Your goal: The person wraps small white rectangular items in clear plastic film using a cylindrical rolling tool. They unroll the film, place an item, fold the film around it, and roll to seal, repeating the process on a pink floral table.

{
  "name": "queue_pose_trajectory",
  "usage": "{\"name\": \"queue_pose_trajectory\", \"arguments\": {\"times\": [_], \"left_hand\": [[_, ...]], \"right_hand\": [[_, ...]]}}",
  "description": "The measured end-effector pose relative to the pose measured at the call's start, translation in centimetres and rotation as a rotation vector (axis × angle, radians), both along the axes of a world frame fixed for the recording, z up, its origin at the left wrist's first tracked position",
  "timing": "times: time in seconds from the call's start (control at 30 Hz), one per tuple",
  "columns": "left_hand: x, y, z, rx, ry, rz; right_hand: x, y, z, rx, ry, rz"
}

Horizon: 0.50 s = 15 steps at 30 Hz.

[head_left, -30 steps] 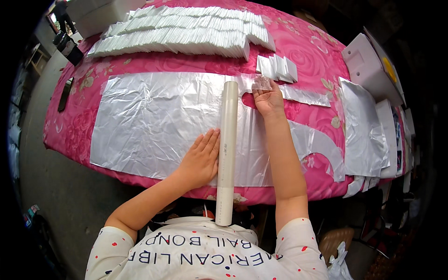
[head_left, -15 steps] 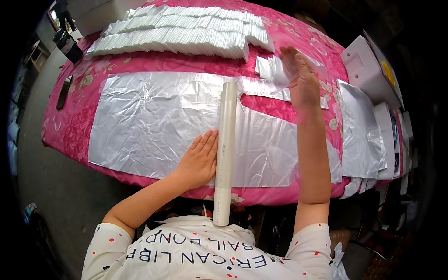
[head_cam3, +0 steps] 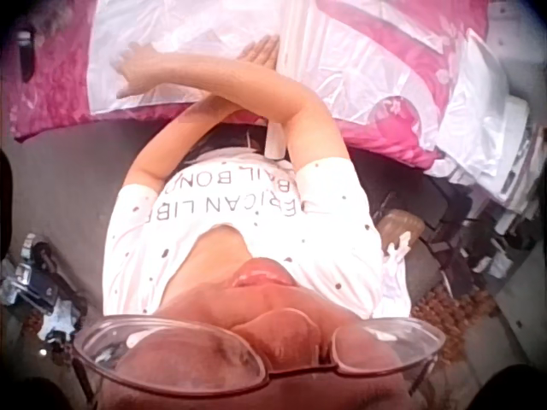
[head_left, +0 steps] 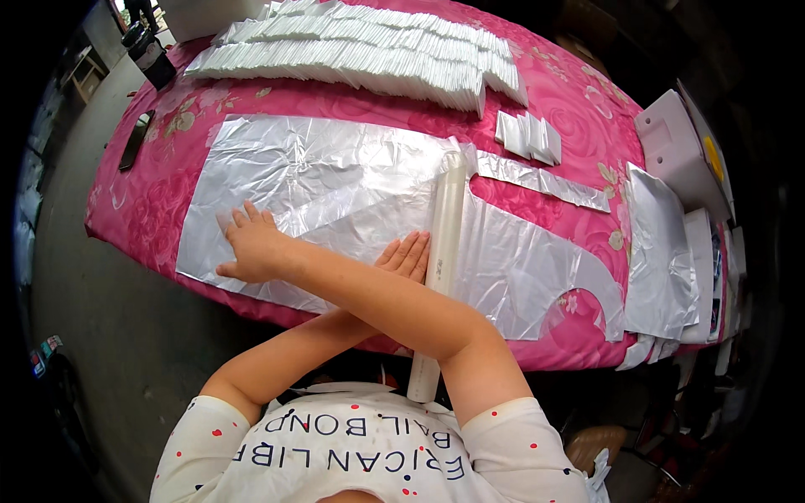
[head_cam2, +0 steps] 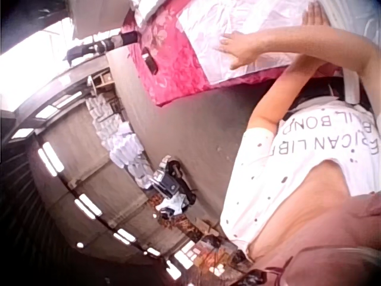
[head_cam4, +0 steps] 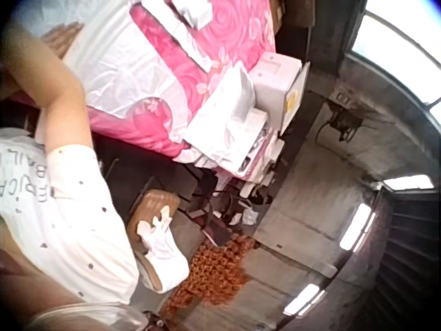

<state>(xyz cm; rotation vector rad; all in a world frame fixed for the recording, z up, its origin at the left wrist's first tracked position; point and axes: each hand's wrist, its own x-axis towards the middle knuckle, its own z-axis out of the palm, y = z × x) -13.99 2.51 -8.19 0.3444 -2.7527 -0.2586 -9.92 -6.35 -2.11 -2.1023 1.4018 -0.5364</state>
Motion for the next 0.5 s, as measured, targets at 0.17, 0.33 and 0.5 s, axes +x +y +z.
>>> {"name": "queue_pose_trajectory", "arguments": {"times": [0.17,0.33,0.5], "left_hand": [[0.0,0.2,0.7,0.026,-0.094,-0.004],[0.4,0.5,1.4,0.156,0.035,-0.016],[0.5,0.6,1.5,0.136,-0.046,0.040]], "right_hand": [[-0.6,5.7,4.5,-0.339,-0.184,0.203],[-10.4,12.6,4.2,-0.456,-0.133,-0.051],[-18.5,20.7,1.0,-0.363,0.075,-0.310]]}}
